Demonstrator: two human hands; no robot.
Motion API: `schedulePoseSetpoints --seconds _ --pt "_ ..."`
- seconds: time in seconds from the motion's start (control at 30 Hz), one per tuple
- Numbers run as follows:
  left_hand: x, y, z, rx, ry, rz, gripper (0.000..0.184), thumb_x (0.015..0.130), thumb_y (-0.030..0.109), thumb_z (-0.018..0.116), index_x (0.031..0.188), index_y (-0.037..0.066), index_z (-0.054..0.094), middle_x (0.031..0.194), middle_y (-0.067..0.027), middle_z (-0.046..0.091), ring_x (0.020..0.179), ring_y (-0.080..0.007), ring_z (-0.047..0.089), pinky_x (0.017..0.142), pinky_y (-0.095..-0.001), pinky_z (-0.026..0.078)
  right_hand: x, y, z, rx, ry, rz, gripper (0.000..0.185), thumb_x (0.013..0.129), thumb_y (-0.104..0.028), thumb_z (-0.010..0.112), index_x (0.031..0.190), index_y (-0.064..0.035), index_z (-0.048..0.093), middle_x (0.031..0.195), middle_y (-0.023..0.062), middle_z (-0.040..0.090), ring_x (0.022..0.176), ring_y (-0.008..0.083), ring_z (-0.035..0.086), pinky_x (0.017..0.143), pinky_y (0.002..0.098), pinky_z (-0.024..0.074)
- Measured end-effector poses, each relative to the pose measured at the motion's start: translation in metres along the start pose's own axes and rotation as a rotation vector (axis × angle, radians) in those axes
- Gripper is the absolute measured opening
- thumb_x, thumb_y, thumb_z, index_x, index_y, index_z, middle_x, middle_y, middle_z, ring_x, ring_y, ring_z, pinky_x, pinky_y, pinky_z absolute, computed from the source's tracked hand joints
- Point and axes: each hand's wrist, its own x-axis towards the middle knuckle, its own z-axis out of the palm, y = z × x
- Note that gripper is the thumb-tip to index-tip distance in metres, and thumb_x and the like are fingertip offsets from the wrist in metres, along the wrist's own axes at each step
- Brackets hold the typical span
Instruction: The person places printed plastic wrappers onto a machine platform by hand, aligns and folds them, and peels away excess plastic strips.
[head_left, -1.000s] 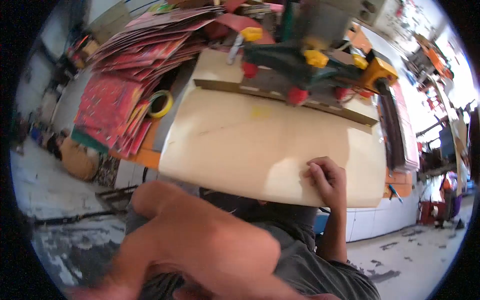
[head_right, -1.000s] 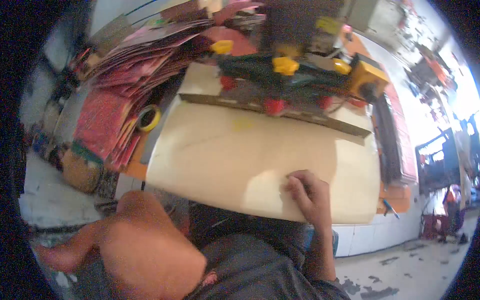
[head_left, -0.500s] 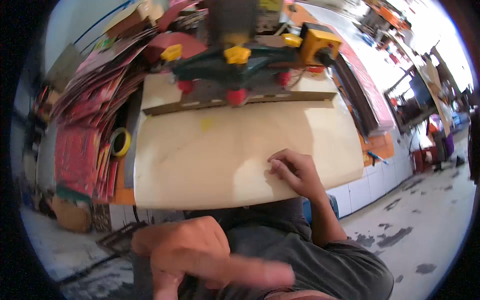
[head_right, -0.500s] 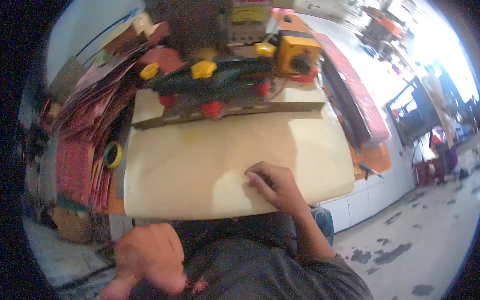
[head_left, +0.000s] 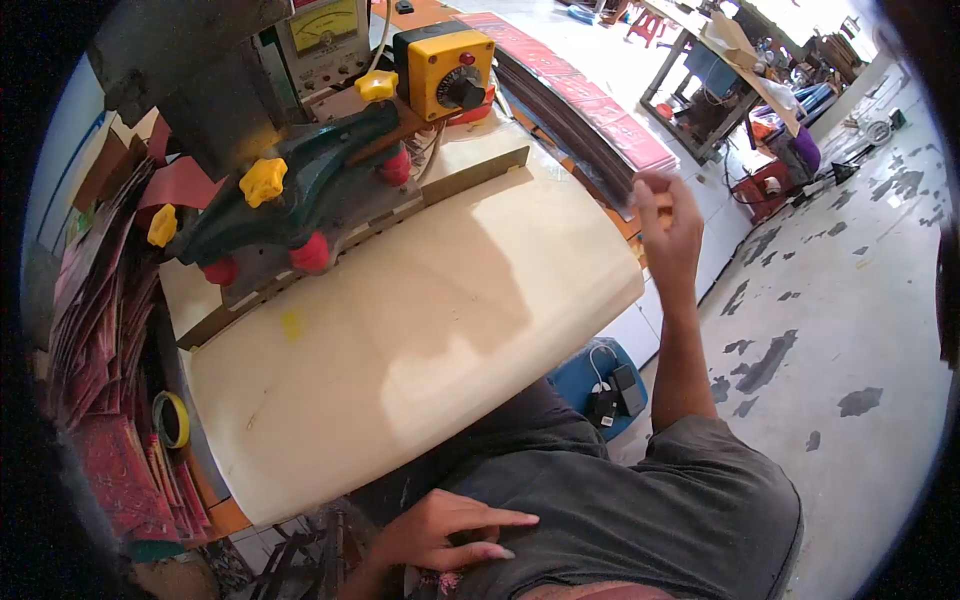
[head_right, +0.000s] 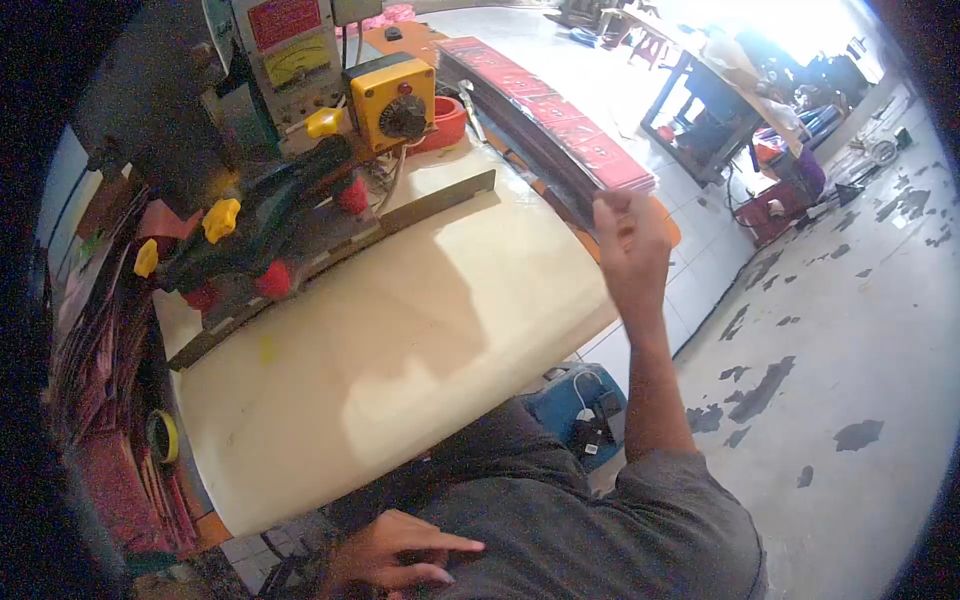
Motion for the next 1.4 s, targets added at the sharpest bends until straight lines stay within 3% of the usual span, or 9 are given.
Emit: schedulePoseSetpoints --seconds 0.13,0.23,0.57,0.67,0.77,0.97,1.07,1.2,1.4 --pt "0.006 -0.012 0.007 0.013 0.044 0.024 0.043 0.093 0.020 0.076 0.134 0.008 0.070 0.102 -0.0171 0.077 0.080 -0.0260 0.074 0.077 -0.0339 0.058 0.042 0.050 0.007 -0.478 0.148 -0.433 0.037 0.094 -0.024 0.072 0.122 -0.0019 0.065 0.120 0.0169 0.070 0.117 0.0319 0.062 0.103 0.0486 0.0467" --pt "0.005 -0.018 0.008 0.073 0.050 0.020 0.042 0.093 0.019 0.076 0.133 0.008 0.070 0.110 -0.0189 0.076 0.085 -0.0273 0.075 0.080 -0.0343 0.058 0.050 0.069 0.019 -0.611 0.047 -0.371 0.042 0.090 -0.026 0.074 0.124 -0.0033 0.063 0.125 0.0169 0.067 0.126 0.0367 0.055 0.107 0.0505 0.0419" --pt "-0.007 -0.017 0.004 0.015 0.131 -0.013 0.038 0.094 0.019 0.075 0.130 0.009 0.072 0.112 -0.0164 0.077 0.087 -0.0237 0.075 0.084 -0.0333 0.057 0.059 0.068 0.025 -0.534 0.103 -0.308 0.030 0.087 -0.017 0.075 0.113 -0.0051 0.069 0.105 0.0133 0.071 0.107 0.0331 0.064 0.095 0.0457 0.0466" --pt "-0.007 -0.018 0.004 0.015 0.145 -0.033 0.037 0.093 0.018 0.076 0.129 0.009 0.073 0.111 -0.0160 0.077 0.085 -0.0225 0.074 0.082 -0.0319 0.056 0.062 0.067 0.018 -0.558 0.080 -0.411 0.029 0.089 -0.022 0.077 0.111 -0.0043 0.071 0.103 0.0147 0.070 0.097 0.0339 0.065 0.092 0.0459 0.0485" --pt "-0.006 -0.018 0.004 0.013 0.177 -0.023 0.037 0.093 0.017 0.076 0.128 0.009 0.073 0.109 -0.0152 0.077 0.082 -0.0210 0.072 0.079 -0.0305 0.055 0.065 0.064 0.014 -0.555 -0.017 -0.319 0.036 0.088 -0.026 0.078 0.115 -0.0036 0.070 0.108 0.0144 0.070 0.105 0.0328 0.064 0.094 0.0455 0.0479" --pt "-0.006 -0.016 0.005 0.024 0.194 -0.058 0.037 0.092 0.017 0.076 0.128 0.007 0.073 0.094 -0.0121 0.076 0.077 -0.0179 0.070 0.075 -0.0297 0.054 0.093 0.094 0.003 -0.435 0.048 -0.161 0.059 0.088 -0.050 0.076 0.117 0.0015 0.071 0.103 0.0201 0.069 0.097 0.0343 0.066 0.090 0.0464 0.0519" --pt "-0.011 -0.019 0.006 0.063 0.221 -0.045 0.038 0.092 0.016 0.077 0.128 0.007 0.073 0.089 -0.0107 0.075 0.076 -0.0166 0.069 0.074 -0.0291 0.054 0.115 0.121 -0.011 -0.571 -0.041 -0.003 0.050 0.091 -0.042 0.075 0.115 0.0021 0.072 0.113 0.0225 0.071 0.104 0.0321 0.069 0.089 0.0409 0.0533" --pt "-0.016 -0.021 0.008 0.041 0.237 -0.106 0.038 0.092 0.016 0.077 0.129 0.008 0.073 0.087 -0.0097 0.074 0.074 -0.0159 0.069 0.071 -0.0280 0.053 0.138 0.155 -0.018 -0.392 -0.025 0.021 0.035 0.090 -0.033 0.075 0.101 0.0000 0.076 0.091 0.0153 0.075 0.084 0.0254 0.072 0.079 0.0378 0.0550" --pt "-0.019 -0.025 0.010 0.033 0.271 -0.095 0.037 0.092 0.016 0.076 0.128 0.009 0.073 0.085 -0.0092 0.074 0.073 -0.0156 0.069 0.072 -0.0281 0.054 0.151 0.160 -0.023 -0.461 -0.102 -0.008 0.031 0.088 -0.031 0.076 0.092 0.0001 0.078 0.086 0.0126 0.075 0.079 0.0219 0.072 0.074 0.0356 0.0550"
